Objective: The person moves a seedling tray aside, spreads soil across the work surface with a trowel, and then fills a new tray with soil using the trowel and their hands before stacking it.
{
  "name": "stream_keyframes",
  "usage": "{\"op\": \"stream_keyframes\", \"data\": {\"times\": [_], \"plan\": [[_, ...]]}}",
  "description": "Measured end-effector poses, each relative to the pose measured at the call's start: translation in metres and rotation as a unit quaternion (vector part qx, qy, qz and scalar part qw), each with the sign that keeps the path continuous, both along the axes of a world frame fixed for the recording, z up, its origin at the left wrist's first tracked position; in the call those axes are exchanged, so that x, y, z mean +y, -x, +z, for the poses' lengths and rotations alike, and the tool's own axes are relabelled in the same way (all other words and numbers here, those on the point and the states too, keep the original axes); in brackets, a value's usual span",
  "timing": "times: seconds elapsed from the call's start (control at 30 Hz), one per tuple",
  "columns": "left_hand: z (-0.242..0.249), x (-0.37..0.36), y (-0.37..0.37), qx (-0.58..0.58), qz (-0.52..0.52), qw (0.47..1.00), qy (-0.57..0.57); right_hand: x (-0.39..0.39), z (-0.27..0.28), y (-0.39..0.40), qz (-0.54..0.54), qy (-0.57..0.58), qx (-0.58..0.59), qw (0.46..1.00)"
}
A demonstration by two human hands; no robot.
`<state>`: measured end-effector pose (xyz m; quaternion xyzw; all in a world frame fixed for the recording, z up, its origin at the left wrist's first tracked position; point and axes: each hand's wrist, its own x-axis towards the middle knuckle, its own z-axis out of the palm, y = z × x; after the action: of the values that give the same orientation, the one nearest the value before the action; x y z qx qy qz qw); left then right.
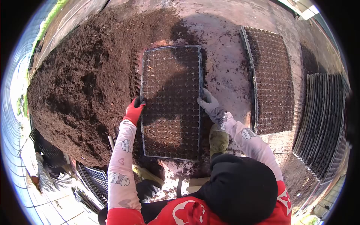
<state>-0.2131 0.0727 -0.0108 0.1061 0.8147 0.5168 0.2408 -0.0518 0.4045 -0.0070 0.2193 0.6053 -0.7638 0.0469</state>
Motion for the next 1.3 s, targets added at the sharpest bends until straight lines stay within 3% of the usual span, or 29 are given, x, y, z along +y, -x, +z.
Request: {"op": "stream_keyframes", "data": {"times": [0.03,0.07,0.1,0.17,0.27,0.37,0.4,0.43,0.47,0.5,0.53,0.57,0.6,0.63,0.67,0.7,0.73,0.77,0.83,0.87,0.9,0.93,0.97,1.03,1.13,1.17,1.2,1.3], "plan": [[0.048,0.04,-0.013,0.084,-0.013,0.957,0.278,0.0,-0.002,0.0,-0.002,0.0,0.002,1.0],[0.074,0.068,-0.022,0.16,-0.024,0.83,0.533,-0.001,-0.005,-0.002,-0.003,-0.012,-0.024,1.0],[0.061,0.075,-0.022,0.306,-0.053,0.812,0.495,-0.004,-0.007,-0.003,-0.003,-0.022,-0.051,0.998],[0.074,0.127,-0.036,0.39,-0.154,0.823,0.384,-0.006,-0.013,-0.004,0.0,-0.023,-0.041,0.999],[0.065,0.209,-0.048,0.405,-0.339,0.83,0.179,-0.003,-0.037,-0.01,0.005,-0.061,-0.011,0.998],[0.037,0.254,-0.026,0.418,-0.398,0.807,0.123,0.0,-0.029,-0.008,0.032,-0.111,-0.033,0.993],[0.03,0.262,-0.01,0.429,-0.39,0.801,0.151,0.002,-0.023,-0.008,0.061,-0.128,-0.07,0.987],[0.023,0.269,0.004,0.437,-0.383,0.794,0.179,-0.004,-0.043,-0.012,0.005,-0.186,0.009,0.982],[0.02,0.264,0.024,0.449,-0.37,0.787,0.206,-0.002,-0.032,-0.01,0.004,-0.186,0.003,0.983],[0.025,0.255,0.047,0.459,-0.338,0.79,0.227,0.002,-0.009,-0.005,0.023,-0.129,-0.046,0.99],[0.042,0.243,0.071,0.389,-0.332,0.804,0.304,0.004,0.004,-0.002,0.041,-0.072,-0.093,0.992],[0.022,0.217,0.1,0.446,-0.272,0.778,0.349,0.005,0.003,-0.002,0.039,-0.071,-0.095,0.992],[0.013,0.192,0.127,0.424,-0.185,0.797,0.388,0.004,0.001,-0.002,0.041,-0.06,-0.095,0.993],[0.014,0.17,0.152,0.332,-0.097,0.814,0.467,0.005,-0.001,-0.002,0.045,-0.051,-0.093,0.993],[0.0,0.141,0.173,0.328,0.02,0.803,0.497,0.005,-0.004,-0.001,0.048,-0.053,-0.091,0.993],[0.008,0.119,0.178,0.369,0.05,0.759,0.534,0.004,-0.009,-0.002,0.036,-0.092,-0.062,0.993],[0.022,0.1,0.173,0.398,0.063,0.775,0.487,0.002,-0.012,-0.005,0.021,-0.127,-0.034,0.991],[0.028,0.081,0.163,0.406,0.071,0.841,0.351,0.002,-0.01,-0.008,0.022,-0.123,-0.035,0.992],[0.025,0.046,0.119,0.288,0.104,0.932,0.192,0.002,-0.004,-0.014,0.02,0.01,-0.091,0.996],[0.033,0.042,0.082,0.185,0.126,0.959,0.173,0.0,0.004,-0.015,0.025,0.015,-0.087,0.996],[0.042,0.038,0.047,0.115,0.118,0.947,0.276,0.0,0.015,-0.019,0.06,-0.019,-0.138,0.989],[0.026,0.022,0.015,0.11,0.105,0.954,0.258,-0.001,0.022,-0.022,0.093,-0.055,-0.188,0.976],[0.027,0.024,-0.015,-0.002,0.143,0.979,0.142,-0.005,0.019,-0.025,0.096,-0.056,-0.186,0.976],[-0.015,-0.002,-0.046,-0.011,0.131,0.984,0.122,-0.015,0.006,-0.037,0.094,-0.178,-0.107,0.974],[0.005,0.01,-0.051,-0.067,0.139,0.988,-0.013,-0.017,0.004,-0.039,0.068,-0.182,-0.061,0.979],[-0.014,-0.004,-0.042,-0.09,0.135,0.984,-0.071,-0.017,0.003,-0.039,0.066,-0.188,-0.06,0.978],[-0.006,-0.005,-0.037,-0.065,0.1,0.988,-0.095,-0.016,0.003,-0.039,0.047,-0.157,-0.045,0.985],[0.005,-0.012,-0.02,-0.152,0.08,0.974,-0.149,-0.005,0.003,-0.038,0.028,-0.103,-0.015,0.994]]}}
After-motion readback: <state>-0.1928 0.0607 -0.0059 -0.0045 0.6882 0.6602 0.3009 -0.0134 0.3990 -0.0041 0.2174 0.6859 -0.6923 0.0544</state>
